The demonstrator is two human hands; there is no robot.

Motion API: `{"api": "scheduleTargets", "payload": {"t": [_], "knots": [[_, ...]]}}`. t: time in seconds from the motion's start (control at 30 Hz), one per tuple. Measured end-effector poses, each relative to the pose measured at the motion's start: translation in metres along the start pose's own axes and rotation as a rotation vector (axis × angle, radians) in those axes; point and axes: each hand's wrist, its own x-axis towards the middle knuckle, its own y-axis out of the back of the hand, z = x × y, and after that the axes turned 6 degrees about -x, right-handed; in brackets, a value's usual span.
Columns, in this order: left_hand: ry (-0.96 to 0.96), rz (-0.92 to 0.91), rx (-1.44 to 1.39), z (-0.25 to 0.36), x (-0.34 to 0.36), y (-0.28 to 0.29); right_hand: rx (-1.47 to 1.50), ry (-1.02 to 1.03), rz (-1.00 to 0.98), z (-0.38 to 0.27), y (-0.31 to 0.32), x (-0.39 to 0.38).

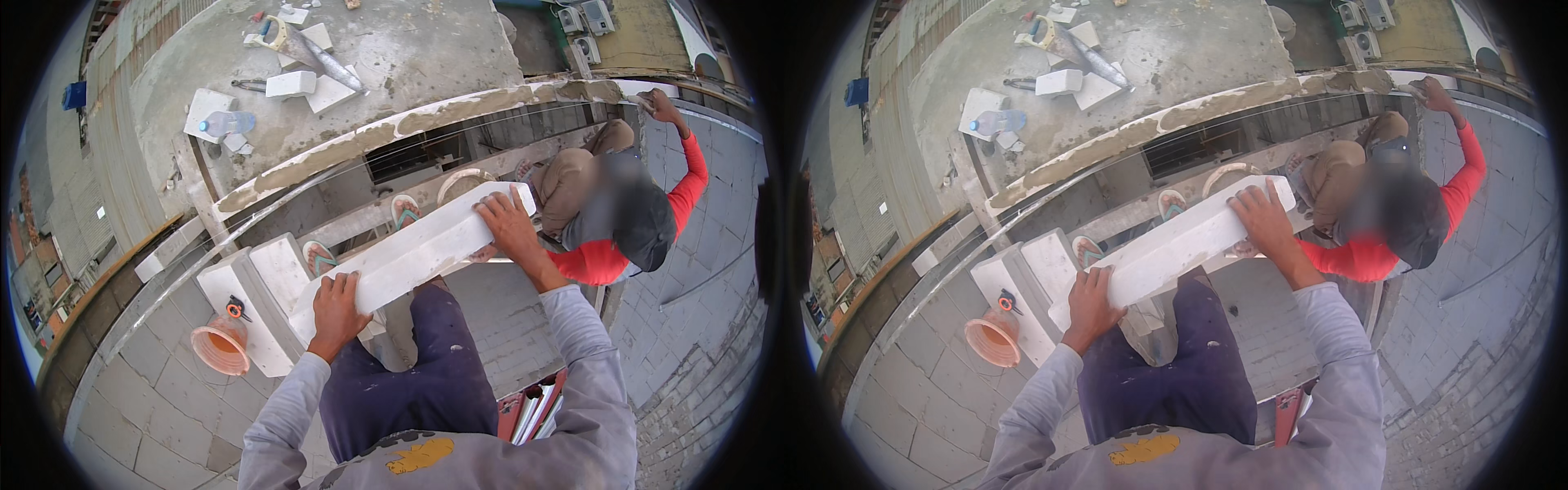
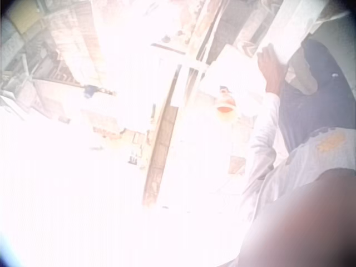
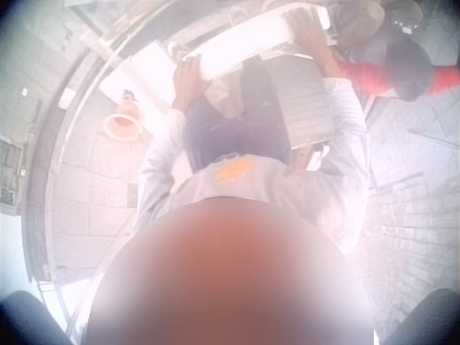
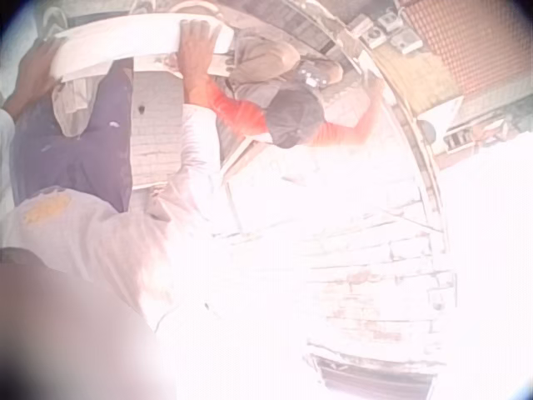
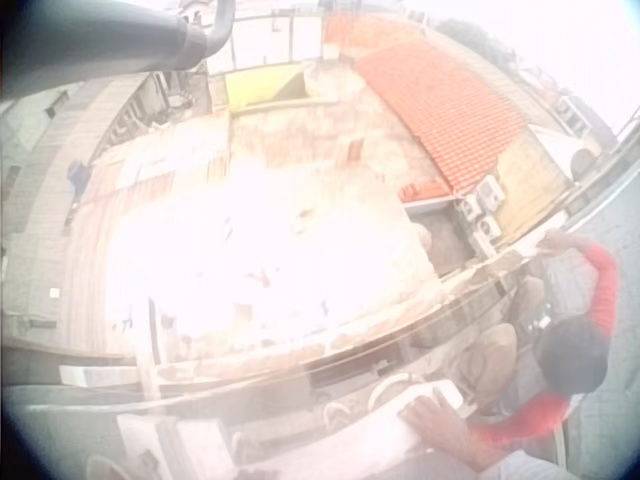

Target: The person measures and cuts white rectangular tiles on a rooftop construction site, then applies mortar and places the tiles along a ledge. Another worker assists by applying mortar nearby.

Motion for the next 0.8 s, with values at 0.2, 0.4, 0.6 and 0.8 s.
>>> {"api": "scheduleTargets", "payload": {"t": [0.2,0.4,0.6,0.8], "knots": [[-0.004,-0.013,-0.008,0.015,0.009,0.002,-0.043,0.005,0.044,0.018,0.000,-0.006],[-0.017,0.012,0.010,0.025,0.018,0.005,0.009,-0.015,0.037,0.024,0.017,-0.006],[-0.050,0.039,0.035,0.028,0.025,0.005,-0.090,-0.015,0.020,0.034,0.017,-0.007],[-0.068,0.050,0.044,0.033,0.031,0.009,-0.046,-0.022,0.033,0.042,0.021,-0.010]]}}
